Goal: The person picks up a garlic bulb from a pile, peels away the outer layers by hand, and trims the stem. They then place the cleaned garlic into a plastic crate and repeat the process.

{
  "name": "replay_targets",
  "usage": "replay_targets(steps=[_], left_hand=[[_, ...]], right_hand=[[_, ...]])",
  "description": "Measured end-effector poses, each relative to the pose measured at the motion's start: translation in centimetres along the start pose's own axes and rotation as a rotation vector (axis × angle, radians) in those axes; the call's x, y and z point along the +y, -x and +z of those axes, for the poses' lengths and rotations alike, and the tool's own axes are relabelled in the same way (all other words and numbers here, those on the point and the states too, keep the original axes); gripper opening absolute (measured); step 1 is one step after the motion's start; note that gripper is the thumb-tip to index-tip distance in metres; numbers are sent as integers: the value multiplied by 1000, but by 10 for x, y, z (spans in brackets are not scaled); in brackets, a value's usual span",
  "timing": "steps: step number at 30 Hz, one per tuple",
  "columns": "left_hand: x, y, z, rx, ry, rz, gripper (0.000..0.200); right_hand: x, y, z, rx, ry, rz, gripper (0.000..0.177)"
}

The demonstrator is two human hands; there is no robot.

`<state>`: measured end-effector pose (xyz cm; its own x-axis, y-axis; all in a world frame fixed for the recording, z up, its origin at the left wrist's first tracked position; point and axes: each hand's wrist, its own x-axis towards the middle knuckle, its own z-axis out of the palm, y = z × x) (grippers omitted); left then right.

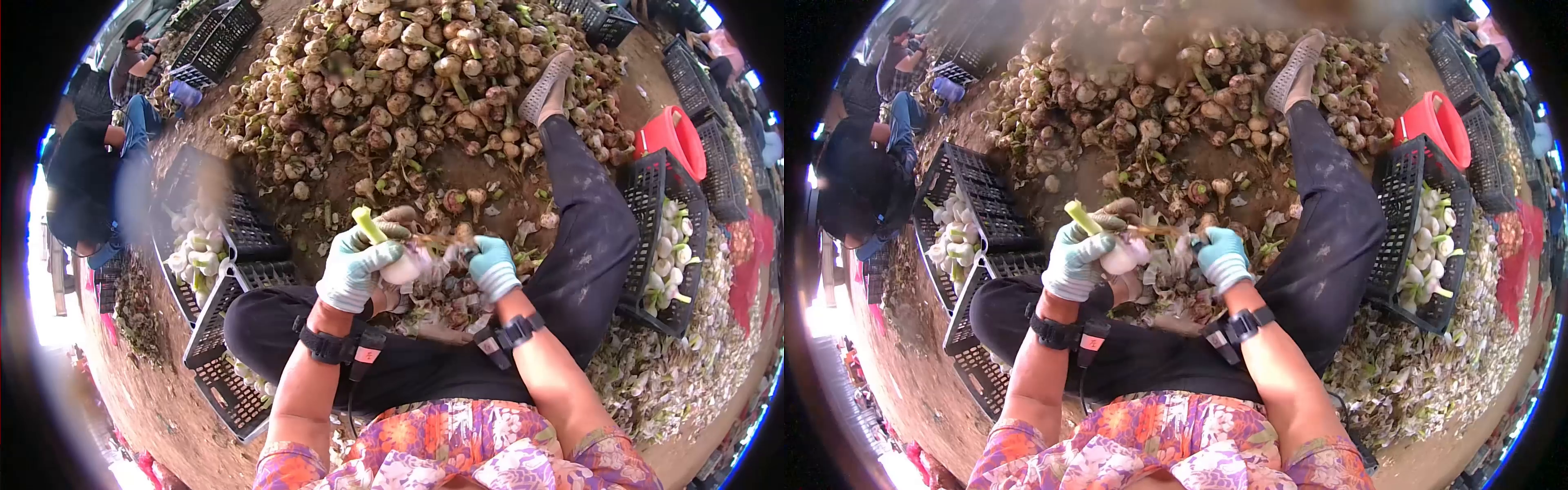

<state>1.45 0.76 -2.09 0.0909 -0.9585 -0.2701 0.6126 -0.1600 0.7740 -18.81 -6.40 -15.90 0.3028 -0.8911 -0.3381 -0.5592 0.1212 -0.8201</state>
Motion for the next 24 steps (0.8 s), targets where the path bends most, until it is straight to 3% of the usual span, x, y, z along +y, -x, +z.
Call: replay_targets(steps=[1,4,6,7,8,10,12,14,15,16,18,19,20,22,23,24], left_hand=[[1,-2,2,-34,17,36,34],[0,-5,0,60,-50,-76,40],[-2,-7,6,76,-134,-28,39],[-4,-8,9,91,-216,18,37],[-5,-9,14,83,-215,15,37],[-4,-5,24,130,-340,26,36],[-6,-2,22,140,-297,52,28],[-4,-2,11,106,-351,83,22],[-2,-2,16,138,-286,93,18],[1,0,14,133,-231,79,19],[-4,1,19,63,-255,103,22],[-3,2,17,6,-127,-75,25],[-4,2,13,12,-123,-82,25],[-1,-4,11,21,97,-73,30],[2,-6,12,-33,177,-81,36],[-1,-7,6,-31,175,-79,36]], right_hand=[[-42,22,-19,-51,-240,-236,10],[-84,34,-32,-19,-352,-354,10],[-122,39,-49,-640,-1540,507,13],[-120,39,-37,-650,-1461,489,11],[-120,50,-26,-424,-981,99,11],[-128,59,-27,-50,64,-478,11],[-127,62,-20,-75,85,-497,11],[-115,55,-6,-327,-960,-61,10],[-111,48,-11,-308,-972,-35,11],[-116,46,-23,-226,-677,-197,13],[-95,34,-22,-169,-234,-46,20],[-84,35,-14,-95,-253,-160,29],[-74,36,-12,-100,-252,-152,29],[-78,35,-19,-155,-379,-330,38],[-82,33,-24,-217,-659,-117,43],[-98,38,-35,-220,-661,-119,43]])
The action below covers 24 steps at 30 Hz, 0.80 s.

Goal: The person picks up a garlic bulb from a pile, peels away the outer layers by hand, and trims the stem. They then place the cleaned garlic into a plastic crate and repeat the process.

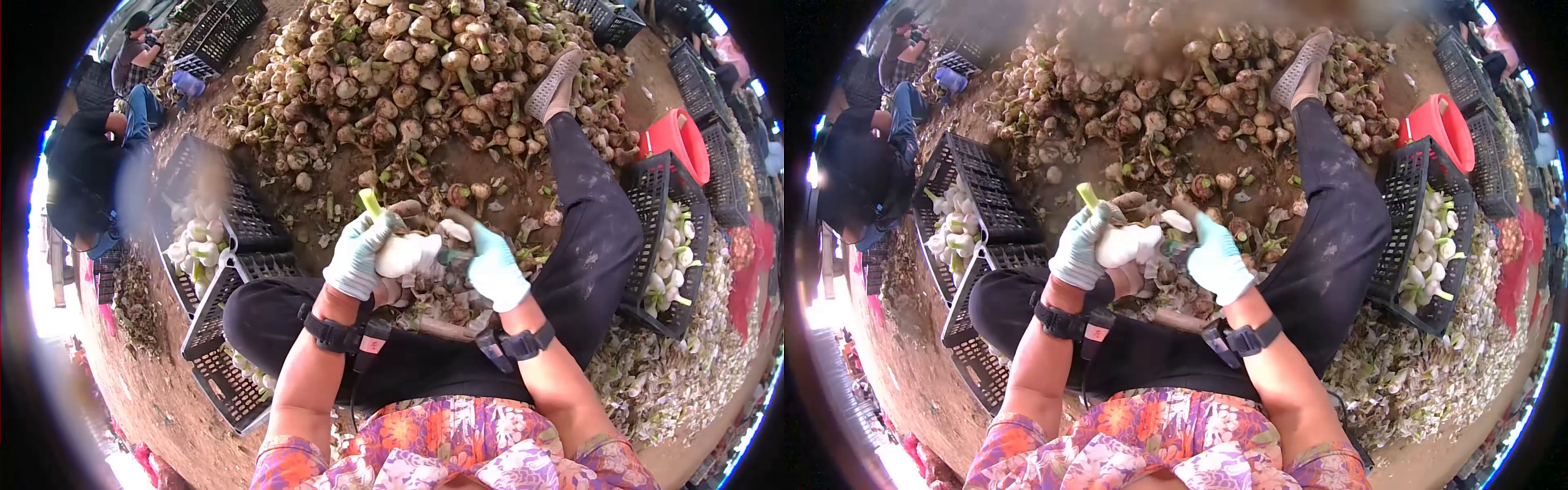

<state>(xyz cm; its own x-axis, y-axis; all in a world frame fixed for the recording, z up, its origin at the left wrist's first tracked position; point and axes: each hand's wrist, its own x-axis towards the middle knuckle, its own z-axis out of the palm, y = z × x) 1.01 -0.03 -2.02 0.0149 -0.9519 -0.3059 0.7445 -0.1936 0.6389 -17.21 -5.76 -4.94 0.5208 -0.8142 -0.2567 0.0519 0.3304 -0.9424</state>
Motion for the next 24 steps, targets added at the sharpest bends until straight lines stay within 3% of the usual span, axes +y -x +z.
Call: replay_targets(steps=[2,3,4,6,7,9,10,12,14,15,16,18,19,20,21,22,24], left_hand=[[-8,-4,-19,108,-195,5,40],[-10,-4,-17,73,-172,-4,39],[-11,-4,-16,66,-176,-12,39],[-13,-2,-15,-13,-218,114,34],[-13,0,-13,-8,-220,113,34],[-14,4,-6,-13,-210,122,30],[-12,3,-3,-23,-207,132,28],[-14,-5,-18,-16,-89,113,37],[6,-12,7,81,69,257,39],[12,-15,7,68,283,252,38],[16,-15,-1,82,265,204,38],[9,-15,-16,81,395,148,43],[11,-12,-18,61,450,17,46],[6,-15,-31,-140,604,-46,48],[4,-14,-26,-40,530,-21,47],[3,-13,-21,59,455,5,46],[-7,-19,-32,126,491,8,43]], right_hand=[[-28,8,-1,-320,-852,305,43],[-20,6,10,-159,-449,178,32],[-17,6,18,-88,361,-272,20],[-22,7,17,-99,86,121,16],[-19,8,18,-102,82,123,16],[-6,15,22,7,427,-291,16],[9,12,21,5,425,-300,16],[71,-3,15,34,19,359,18],[160,1,5,-91,293,317,24],[84,3,11,-321,958,454,34],[54,9,10,-330,680,251,43],[57,-4,10,-224,-300,275,51],[34,-6,13,-131,168,-131,55],[-1,-3,17,-21,638,-532,59],[-25,0,30,-79,84,-88,60],[-16,-5,36,-73,87,-87,60],[10,-16,44,-93,349,-311,42]])
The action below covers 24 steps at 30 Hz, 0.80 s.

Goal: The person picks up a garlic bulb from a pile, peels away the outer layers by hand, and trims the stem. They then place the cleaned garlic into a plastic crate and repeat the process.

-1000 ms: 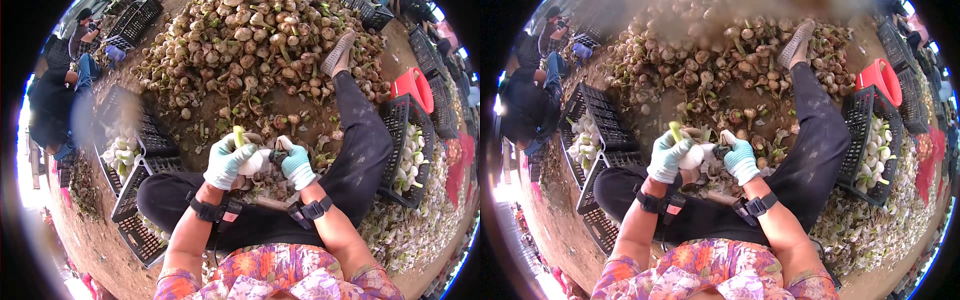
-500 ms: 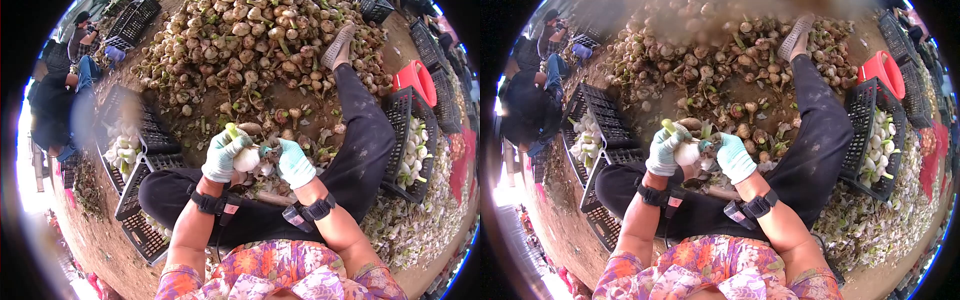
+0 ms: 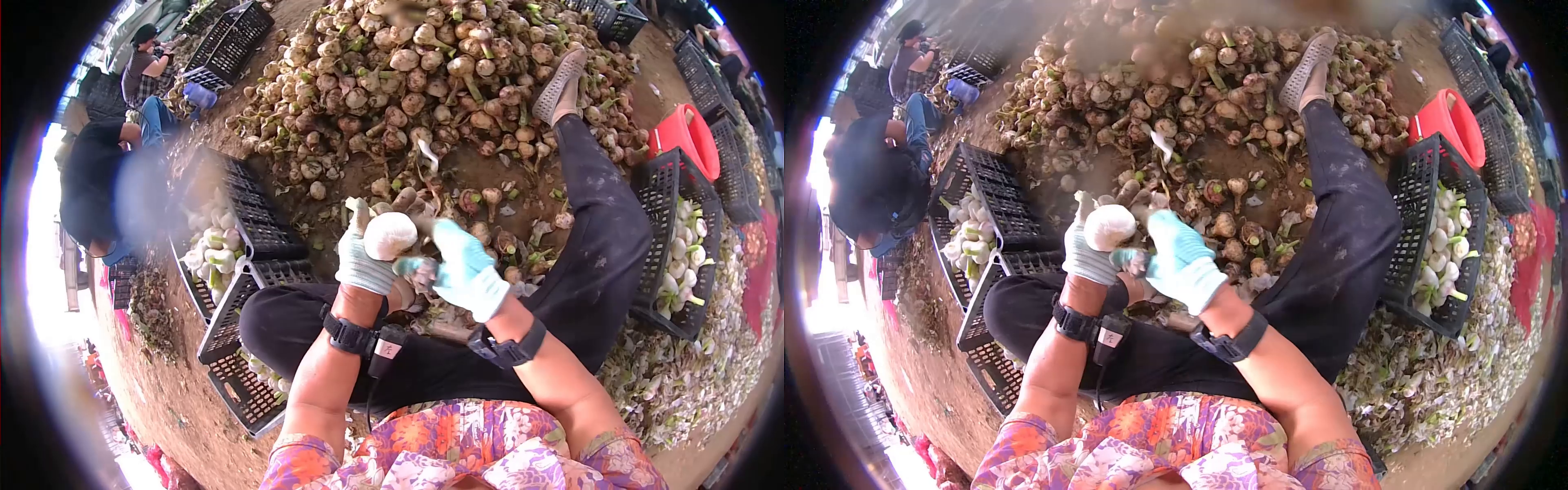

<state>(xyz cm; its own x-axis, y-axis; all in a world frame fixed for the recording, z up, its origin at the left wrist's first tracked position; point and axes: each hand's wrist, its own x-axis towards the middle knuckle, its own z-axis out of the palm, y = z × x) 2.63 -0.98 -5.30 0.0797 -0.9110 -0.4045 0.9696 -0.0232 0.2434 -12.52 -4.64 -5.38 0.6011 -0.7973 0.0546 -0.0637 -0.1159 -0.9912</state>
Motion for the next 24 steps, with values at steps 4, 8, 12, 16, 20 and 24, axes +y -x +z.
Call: replay_targets(steps=[4,8,12,16,20,24], left_hand=[[7,2,-4,-50,117,-161,36],[7,-7,-8,79,58,-48,43],[15,-11,8,273,131,78,51],[79,-3,-3,16,372,446,49],[131,23,23,-218,703,651,54],[82,-22,22,242,41,407,43]], right_hand=[[-35,7,13,23,142,-157,11],[-79,27,24,-276,68,-452,23],[-47,24,11,-223,112,-317,19],[-7,22,-31,-247,273,-13,19],[-7,16,-47,-91,295,69,10],[21,14,-50,-117,456,41,16]])
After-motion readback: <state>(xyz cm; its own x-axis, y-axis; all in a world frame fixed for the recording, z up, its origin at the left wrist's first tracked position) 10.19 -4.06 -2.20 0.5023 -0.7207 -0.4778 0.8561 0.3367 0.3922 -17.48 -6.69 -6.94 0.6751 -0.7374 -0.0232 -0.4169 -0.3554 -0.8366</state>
